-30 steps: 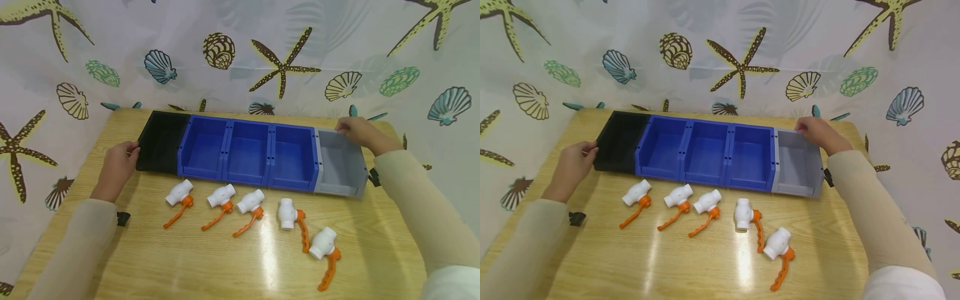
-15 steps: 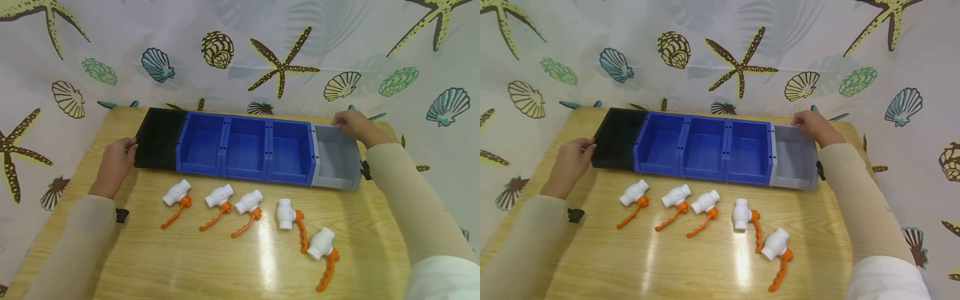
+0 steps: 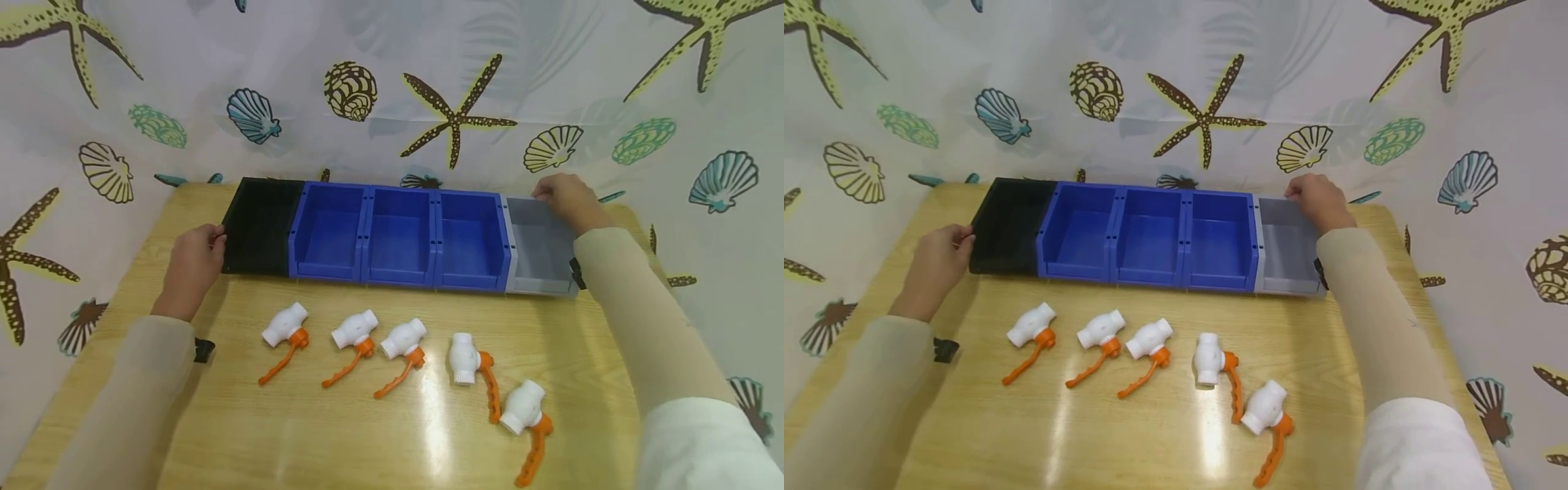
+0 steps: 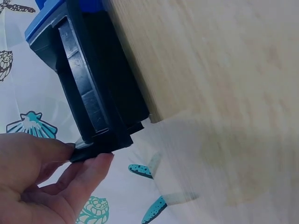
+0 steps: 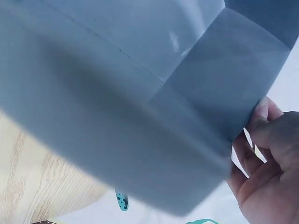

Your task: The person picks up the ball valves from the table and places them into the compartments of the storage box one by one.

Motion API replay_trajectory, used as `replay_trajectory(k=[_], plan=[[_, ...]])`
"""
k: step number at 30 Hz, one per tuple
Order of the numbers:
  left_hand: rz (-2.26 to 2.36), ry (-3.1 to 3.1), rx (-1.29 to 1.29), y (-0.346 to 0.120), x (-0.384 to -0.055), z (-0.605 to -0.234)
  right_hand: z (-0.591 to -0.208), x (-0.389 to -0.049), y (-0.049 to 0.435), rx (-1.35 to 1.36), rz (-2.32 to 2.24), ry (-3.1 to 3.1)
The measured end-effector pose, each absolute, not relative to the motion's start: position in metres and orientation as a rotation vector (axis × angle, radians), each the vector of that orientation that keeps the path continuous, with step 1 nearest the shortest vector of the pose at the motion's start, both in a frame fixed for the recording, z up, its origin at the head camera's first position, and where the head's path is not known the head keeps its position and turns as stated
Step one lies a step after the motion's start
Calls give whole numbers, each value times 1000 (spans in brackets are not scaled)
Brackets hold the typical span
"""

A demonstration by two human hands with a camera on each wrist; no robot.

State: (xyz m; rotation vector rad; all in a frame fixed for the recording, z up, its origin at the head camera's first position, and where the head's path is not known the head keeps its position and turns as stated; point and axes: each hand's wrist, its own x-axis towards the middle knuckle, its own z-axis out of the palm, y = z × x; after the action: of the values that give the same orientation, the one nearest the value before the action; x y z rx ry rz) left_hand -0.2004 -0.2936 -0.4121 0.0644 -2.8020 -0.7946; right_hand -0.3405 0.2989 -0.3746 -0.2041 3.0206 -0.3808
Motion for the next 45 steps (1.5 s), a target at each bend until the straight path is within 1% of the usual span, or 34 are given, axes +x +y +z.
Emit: replay_trajectory(k=[7,15,24,36,45], plan=[[-774,-2825,99,-291,-206,-410,-380,-349,293,-112,-354,3050],[-780,-2825,94,-288,-217,-409,-372,-355,292,-122,-364,3068],[-811,-2859,182,-288,-225,-408,-369,-365,289,-140,-374,3062],[-795,-2851,192,-284,-229,-410,-377,-376,290,-73,-333,3045],[-786,-2835,178,-284,-235,-410,-378,-380,288,-81,-341,3088]])
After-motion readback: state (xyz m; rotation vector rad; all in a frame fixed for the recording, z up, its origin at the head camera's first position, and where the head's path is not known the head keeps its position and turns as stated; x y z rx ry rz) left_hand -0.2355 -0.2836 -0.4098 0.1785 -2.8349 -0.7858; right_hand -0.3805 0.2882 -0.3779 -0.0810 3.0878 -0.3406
